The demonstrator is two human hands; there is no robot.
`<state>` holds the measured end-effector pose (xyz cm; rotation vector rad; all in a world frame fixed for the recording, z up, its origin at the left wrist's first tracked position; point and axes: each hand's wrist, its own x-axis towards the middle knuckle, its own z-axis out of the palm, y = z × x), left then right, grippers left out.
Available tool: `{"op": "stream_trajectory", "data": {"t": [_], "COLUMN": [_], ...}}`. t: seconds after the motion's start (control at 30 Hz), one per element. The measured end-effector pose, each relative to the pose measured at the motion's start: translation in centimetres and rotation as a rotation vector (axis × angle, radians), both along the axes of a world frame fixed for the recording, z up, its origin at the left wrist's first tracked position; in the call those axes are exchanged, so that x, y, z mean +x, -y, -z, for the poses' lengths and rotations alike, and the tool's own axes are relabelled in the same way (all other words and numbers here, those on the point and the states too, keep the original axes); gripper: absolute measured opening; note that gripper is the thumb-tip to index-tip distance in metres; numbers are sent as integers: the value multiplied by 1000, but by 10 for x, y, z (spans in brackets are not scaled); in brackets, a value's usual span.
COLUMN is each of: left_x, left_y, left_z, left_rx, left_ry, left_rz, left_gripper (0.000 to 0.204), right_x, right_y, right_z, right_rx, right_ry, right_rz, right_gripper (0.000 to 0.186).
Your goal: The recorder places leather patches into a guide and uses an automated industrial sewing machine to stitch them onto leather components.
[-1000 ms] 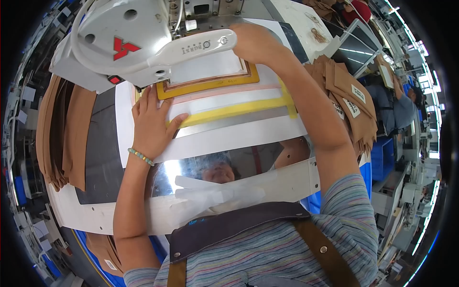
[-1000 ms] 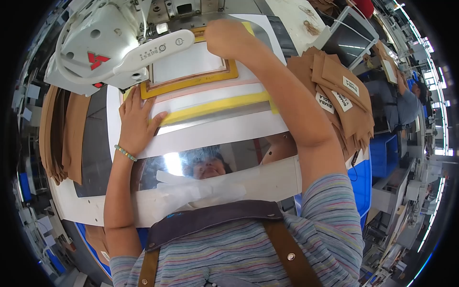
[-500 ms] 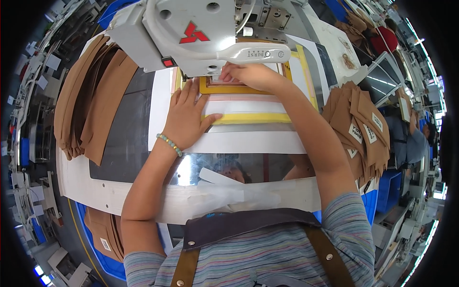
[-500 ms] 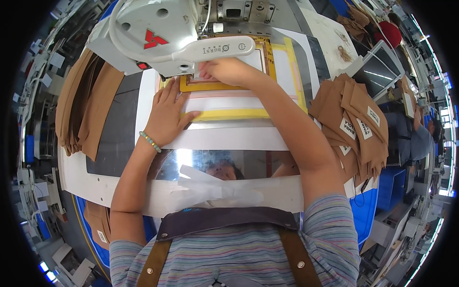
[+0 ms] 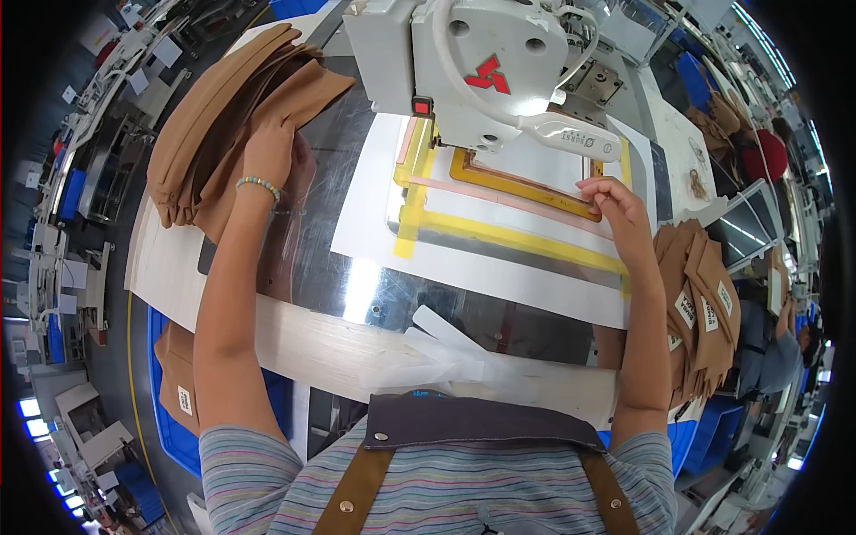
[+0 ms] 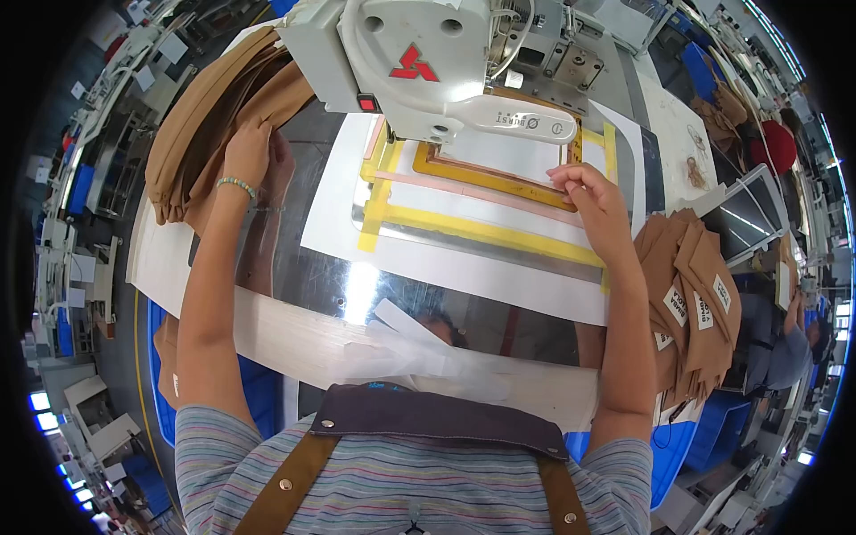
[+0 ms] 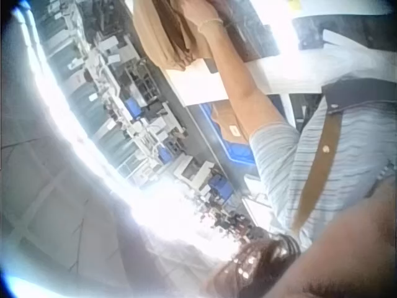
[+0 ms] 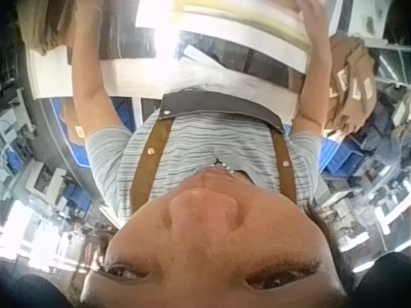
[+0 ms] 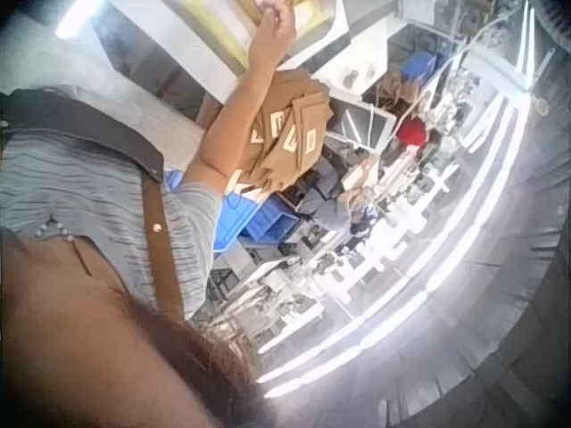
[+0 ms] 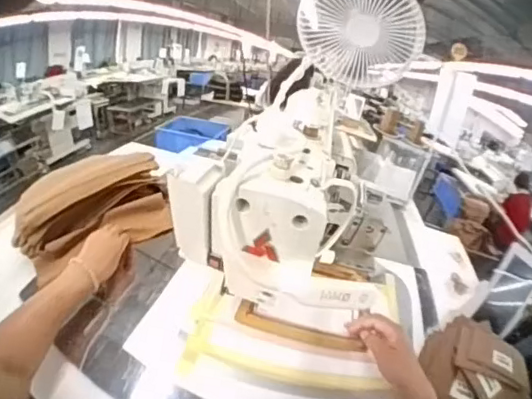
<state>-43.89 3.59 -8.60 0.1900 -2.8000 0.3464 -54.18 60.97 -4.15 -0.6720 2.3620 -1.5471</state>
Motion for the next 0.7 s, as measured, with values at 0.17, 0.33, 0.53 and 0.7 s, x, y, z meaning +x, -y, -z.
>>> {"op": "stream_trajectory", "data": {"t": [0.17,0.33,0.53,0.7], "left_x": [-4,23,58,48], "left_y": [-9,-75,-95,-87], "left_z": [-17,-56,-29,-21], "left_rx": [449,490,499,575], "left_ry": [-240,-500,-54,-15], "left_rz": [-17,137,340,424], "left_gripper": [17,10,16,31], "right_x": [8,22,49,62], "right_y": [9,19,74,137], "right_z": [-6,-22,-23,-11], "right_rx": [-18,125,242,335], "right_ry": [-31,-145,-441,-766], "right_rz": [-33,-181,-442,-545], "right_gripper": [22,20,18,25]}}
